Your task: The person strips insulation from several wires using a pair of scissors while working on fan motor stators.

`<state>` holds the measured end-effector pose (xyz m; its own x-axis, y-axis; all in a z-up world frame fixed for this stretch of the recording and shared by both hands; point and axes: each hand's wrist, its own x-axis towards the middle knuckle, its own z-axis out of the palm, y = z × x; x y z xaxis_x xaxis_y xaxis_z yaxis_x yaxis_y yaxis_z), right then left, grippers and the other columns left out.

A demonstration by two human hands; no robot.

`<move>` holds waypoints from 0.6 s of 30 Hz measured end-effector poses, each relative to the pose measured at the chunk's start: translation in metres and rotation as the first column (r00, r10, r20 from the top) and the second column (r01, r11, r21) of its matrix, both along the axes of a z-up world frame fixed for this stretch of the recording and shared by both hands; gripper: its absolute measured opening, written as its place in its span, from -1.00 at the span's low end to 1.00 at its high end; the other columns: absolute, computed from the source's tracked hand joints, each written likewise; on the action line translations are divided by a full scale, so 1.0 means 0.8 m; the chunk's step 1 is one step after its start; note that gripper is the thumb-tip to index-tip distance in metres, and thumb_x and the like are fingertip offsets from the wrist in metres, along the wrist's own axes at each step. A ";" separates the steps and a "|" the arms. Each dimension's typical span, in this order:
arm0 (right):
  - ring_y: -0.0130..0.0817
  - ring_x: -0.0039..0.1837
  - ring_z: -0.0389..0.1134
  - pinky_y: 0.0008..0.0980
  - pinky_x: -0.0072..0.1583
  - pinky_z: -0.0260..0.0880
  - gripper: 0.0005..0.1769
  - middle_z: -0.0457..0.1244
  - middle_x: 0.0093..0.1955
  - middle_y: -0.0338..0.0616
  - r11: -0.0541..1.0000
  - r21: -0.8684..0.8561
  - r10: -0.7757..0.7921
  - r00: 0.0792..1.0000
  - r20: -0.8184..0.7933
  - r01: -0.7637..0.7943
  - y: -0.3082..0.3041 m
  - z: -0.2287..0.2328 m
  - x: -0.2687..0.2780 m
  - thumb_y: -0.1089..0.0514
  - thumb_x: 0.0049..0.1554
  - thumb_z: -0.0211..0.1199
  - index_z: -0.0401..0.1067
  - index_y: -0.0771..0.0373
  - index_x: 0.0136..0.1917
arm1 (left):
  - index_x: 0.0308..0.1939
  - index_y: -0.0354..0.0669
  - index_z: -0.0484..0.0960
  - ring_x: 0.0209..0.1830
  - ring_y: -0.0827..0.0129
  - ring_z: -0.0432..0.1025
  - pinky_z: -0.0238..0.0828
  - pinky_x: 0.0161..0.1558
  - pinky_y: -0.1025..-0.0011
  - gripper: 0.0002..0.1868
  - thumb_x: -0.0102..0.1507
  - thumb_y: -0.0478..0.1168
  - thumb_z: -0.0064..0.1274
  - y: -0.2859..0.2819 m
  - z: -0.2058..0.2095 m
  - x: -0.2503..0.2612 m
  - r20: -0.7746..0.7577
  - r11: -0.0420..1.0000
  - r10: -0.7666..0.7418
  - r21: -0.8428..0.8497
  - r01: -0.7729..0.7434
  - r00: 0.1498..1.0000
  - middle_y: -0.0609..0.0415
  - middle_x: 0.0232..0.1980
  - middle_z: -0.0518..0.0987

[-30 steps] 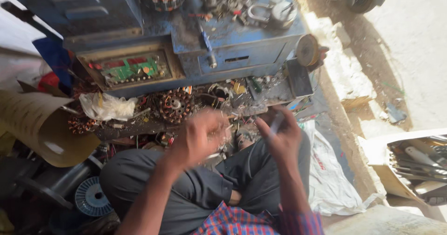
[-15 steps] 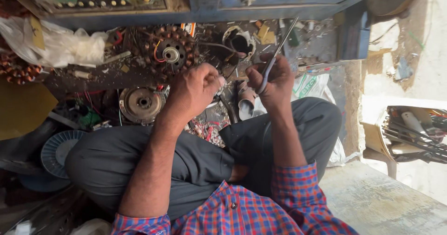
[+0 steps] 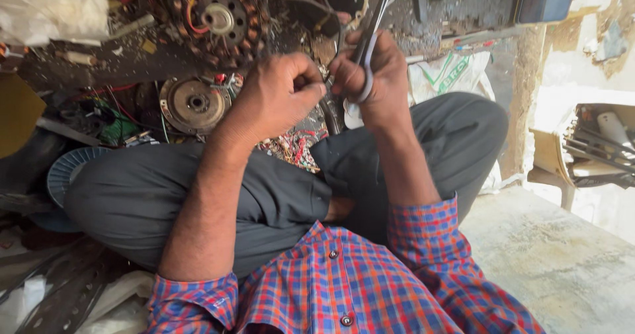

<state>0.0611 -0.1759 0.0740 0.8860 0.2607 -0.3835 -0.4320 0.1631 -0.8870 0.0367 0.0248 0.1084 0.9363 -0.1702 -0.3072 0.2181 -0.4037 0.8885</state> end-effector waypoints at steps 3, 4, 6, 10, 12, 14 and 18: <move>-0.43 -0.26 0.40 -0.58 -0.31 0.26 -0.38 0.38 -0.11 -0.15 0.994 0.097 -0.054 0.997 -0.054 0.059 -0.002 0.001 0.004 0.11 0.05 0.53 0.29 0.29 0.25 | -0.28 -0.28 0.66 -0.40 0.34 0.59 0.50 -0.30 0.36 -0.87 0.21 -0.26 0.18 0.004 0.010 -0.010 0.024 1.000 -0.002 0.022 0.002 1.000 -0.01 -0.36 0.68; -0.43 -0.27 0.40 -0.57 -0.33 0.23 -0.43 0.38 -0.13 -0.15 0.987 0.129 -0.083 0.990 -0.114 0.098 -0.002 0.001 0.005 0.16 0.06 0.52 0.30 0.29 0.23 | -0.28 -0.28 0.66 -0.40 0.34 0.59 0.50 -0.30 0.36 -0.87 0.21 -0.26 0.18 0.007 0.015 -0.015 0.028 1.000 -0.004 0.020 0.004 1.000 -0.01 -0.36 0.68; -0.43 -0.29 0.39 -0.57 -0.36 0.20 -0.47 0.38 -0.14 -0.16 0.977 0.155 -0.117 0.978 -0.173 0.144 -0.006 -0.001 0.007 0.20 0.07 0.50 0.31 0.28 0.22 | -0.25 -0.27 0.67 -0.37 0.38 0.59 0.50 -0.30 0.39 -0.91 0.24 -0.30 0.21 0.009 0.022 -0.028 0.081 0.995 0.092 0.028 -0.094 0.992 0.03 -0.34 0.67; -0.40 -0.28 0.40 -0.55 -0.36 0.21 -0.54 0.39 -0.14 -0.14 0.960 0.220 -0.128 0.969 -0.211 0.174 -0.008 -0.010 0.005 0.26 0.11 0.46 0.34 0.26 0.21 | -0.15 -0.27 0.62 -0.37 0.34 0.51 0.46 -0.31 0.41 -0.85 0.28 -0.32 0.27 -0.008 0.017 -0.040 0.142 0.966 0.259 -0.067 -0.252 0.955 0.06 -0.28 0.63; -0.41 -0.29 0.41 -0.54 -0.37 0.21 -0.56 0.39 -0.14 -0.13 0.961 0.227 -0.109 0.972 -0.209 0.156 -0.002 -0.012 0.003 0.26 0.11 0.45 0.34 0.25 0.20 | -0.05 -0.27 0.60 -0.31 0.36 0.51 0.49 -0.32 0.46 -0.72 0.21 -0.32 0.32 -0.018 0.010 -0.036 0.338 0.972 0.233 -0.094 -0.214 0.912 0.01 -0.12 0.61; -0.39 -0.30 0.40 -0.50 -0.33 0.27 -0.56 0.38 -0.14 -0.11 0.958 0.219 -0.133 0.965 -0.224 0.183 0.002 -0.008 0.004 0.29 0.14 0.46 0.33 0.25 0.21 | -0.09 -0.26 0.60 -0.31 0.39 0.53 0.49 -0.29 0.45 -0.77 0.25 -0.32 0.30 -0.024 0.005 -0.033 0.326 0.973 0.229 -0.098 -0.208 0.917 0.04 -0.17 0.61; -0.39 -0.30 0.41 -0.53 -0.33 0.29 -0.55 0.39 -0.13 -0.11 0.964 0.193 -0.139 0.967 -0.214 0.181 0.004 0.002 0.005 0.29 0.13 0.45 0.34 0.27 0.23 | -0.13 -0.22 0.61 -0.30 0.46 0.56 0.50 -0.27 0.47 -0.93 0.35 -0.35 0.20 -0.022 -0.002 -0.034 0.262 0.968 0.248 -0.114 -0.226 0.932 0.10 -0.22 0.64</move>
